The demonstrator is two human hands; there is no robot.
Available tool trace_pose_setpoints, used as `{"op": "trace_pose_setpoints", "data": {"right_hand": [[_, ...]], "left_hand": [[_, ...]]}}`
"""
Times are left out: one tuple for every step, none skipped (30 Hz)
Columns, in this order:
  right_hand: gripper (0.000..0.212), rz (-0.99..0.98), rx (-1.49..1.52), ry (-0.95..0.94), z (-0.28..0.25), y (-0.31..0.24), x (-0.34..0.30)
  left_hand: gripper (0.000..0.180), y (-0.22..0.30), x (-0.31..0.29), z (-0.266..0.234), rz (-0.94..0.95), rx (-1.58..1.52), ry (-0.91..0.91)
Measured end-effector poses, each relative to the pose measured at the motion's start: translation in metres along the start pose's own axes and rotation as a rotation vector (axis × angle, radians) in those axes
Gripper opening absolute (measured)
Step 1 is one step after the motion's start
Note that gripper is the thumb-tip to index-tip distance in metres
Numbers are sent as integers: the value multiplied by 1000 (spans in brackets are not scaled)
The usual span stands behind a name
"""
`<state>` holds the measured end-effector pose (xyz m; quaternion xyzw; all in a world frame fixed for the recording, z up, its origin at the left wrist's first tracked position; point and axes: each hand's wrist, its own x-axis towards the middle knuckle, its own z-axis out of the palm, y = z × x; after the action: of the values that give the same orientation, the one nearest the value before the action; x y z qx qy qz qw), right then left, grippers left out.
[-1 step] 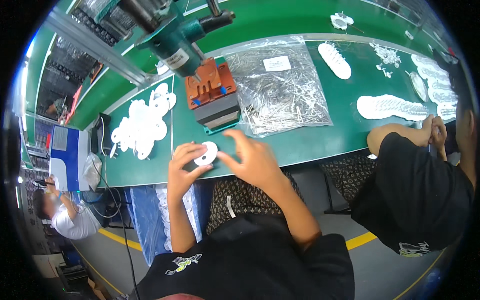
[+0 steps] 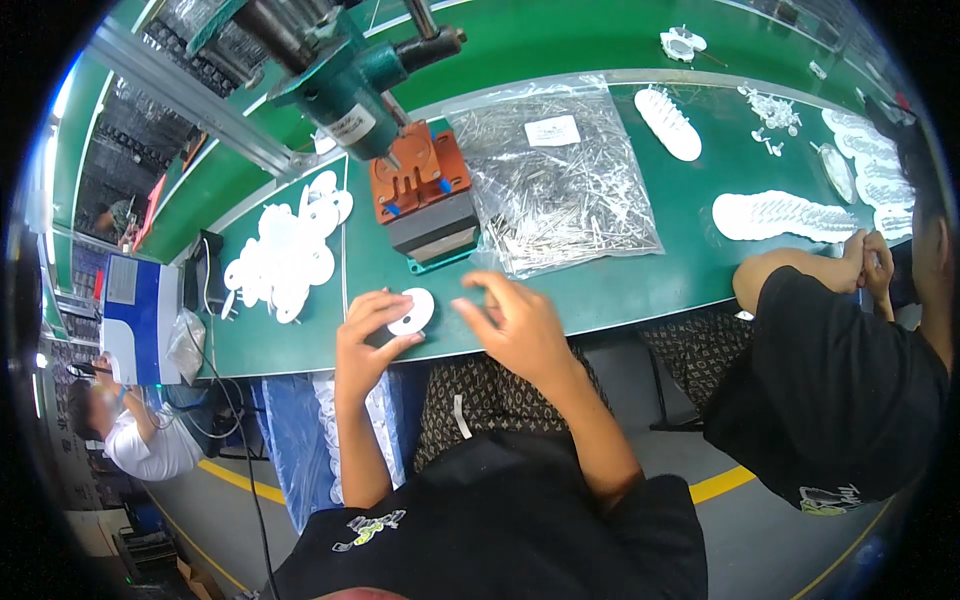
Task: Manually assemble components on an electronics assembly line using a press machine.
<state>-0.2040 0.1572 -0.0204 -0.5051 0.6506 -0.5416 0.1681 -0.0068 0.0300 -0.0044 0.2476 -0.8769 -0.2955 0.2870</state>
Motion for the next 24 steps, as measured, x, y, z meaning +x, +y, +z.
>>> {"op": "trace_pose_setpoints", "data": {"right_hand": [[26, -3, 2, 13, -7, 2, -6], [18, 81, 113, 73, -15, 2, -13], [10, 161, 225, 132, -22, 3, -14], [10, 155, 226, 138, -27, 7, -13], [8, 171, 291, 151, -27, 7, -12], [7, 191, 357, 161, -27, 7, -14], [7, 188, 359, 168, -27, 5, -14], [6, 174, 293, 147, -26, 4, -13], [6, 159, 226, 124, -26, 3, -11], [6, 154, 225, 131, -24, 4, -11], [6, 151, 204, 122, -24, 4, -12], [7, 140, 184, 112, -23, 1, -12], [7, 125, 181, 118, -21, -1, -12], [7, 100, 195, 143, -19, 0, -13], [6, 76, 211, 165, -18, 2, -15], [6, 61, 213, 174, -17, 4, -16], [6, 60, 207, 181, -16, 5, -18], [6, 50, 183, 198, -15, 6, -18], [6, 41, 159, 211, -13, 8, -17], [6, 35, 156, 203, -11, 9, -16], [8, -30, 46, 217, -10, 11, -14], [9, -98, -65, 230, -8, 10, -12], [9, -117, -72, 210, -9, 4, -9], [12, -40, -57, 145, -10, -1, -9]], "left_hand": [[36, 0, 0, -3, 11, 4, -5], [33, 2, -1, -8, -6, -44, 20], [30, 5, 1, -12, -24, -91, 47], [26, 11, 6, -15, -17, -61, 141], [28, 13, 12, -20, 43, -20, 214], [29, 23, 24, -23, 116, 11, 266], [29, 34, 39, -22, 190, 42, 320], [29, 34, 53, -14, 199, 42, 318], [28, 36, 68, -6, 227, 92, 332], [28, 36, 82, 0, 256, 139, 345], [28, 34, 98, 6, 267, 135, 348], [26, 27, 112, 9, 317, 181, 377], [25, 21, 120, 13, 366, 226, 406], [31, 21, 126, 17, 330, 232, 357], [31, 22, 127, 20, 342, 224, 357], [36, 25, 125, 22, 282, 285, 313], [40, 29, 123, 22, 220, 346, 267], [47, 27, 124, 22, 241, 349, 260], [47, 27, 127, 21, 243, 345, 262], [47, 28, 131, 18, 235, 304, 237], [46, 29, 134, 14, 226, 262, 213], [49, 30, 137, 12, 217, 243, 197], [49, 34, 139, 9, 208, 242, 224], [50, 36, 142, 12, 156, 208, 198]]}}
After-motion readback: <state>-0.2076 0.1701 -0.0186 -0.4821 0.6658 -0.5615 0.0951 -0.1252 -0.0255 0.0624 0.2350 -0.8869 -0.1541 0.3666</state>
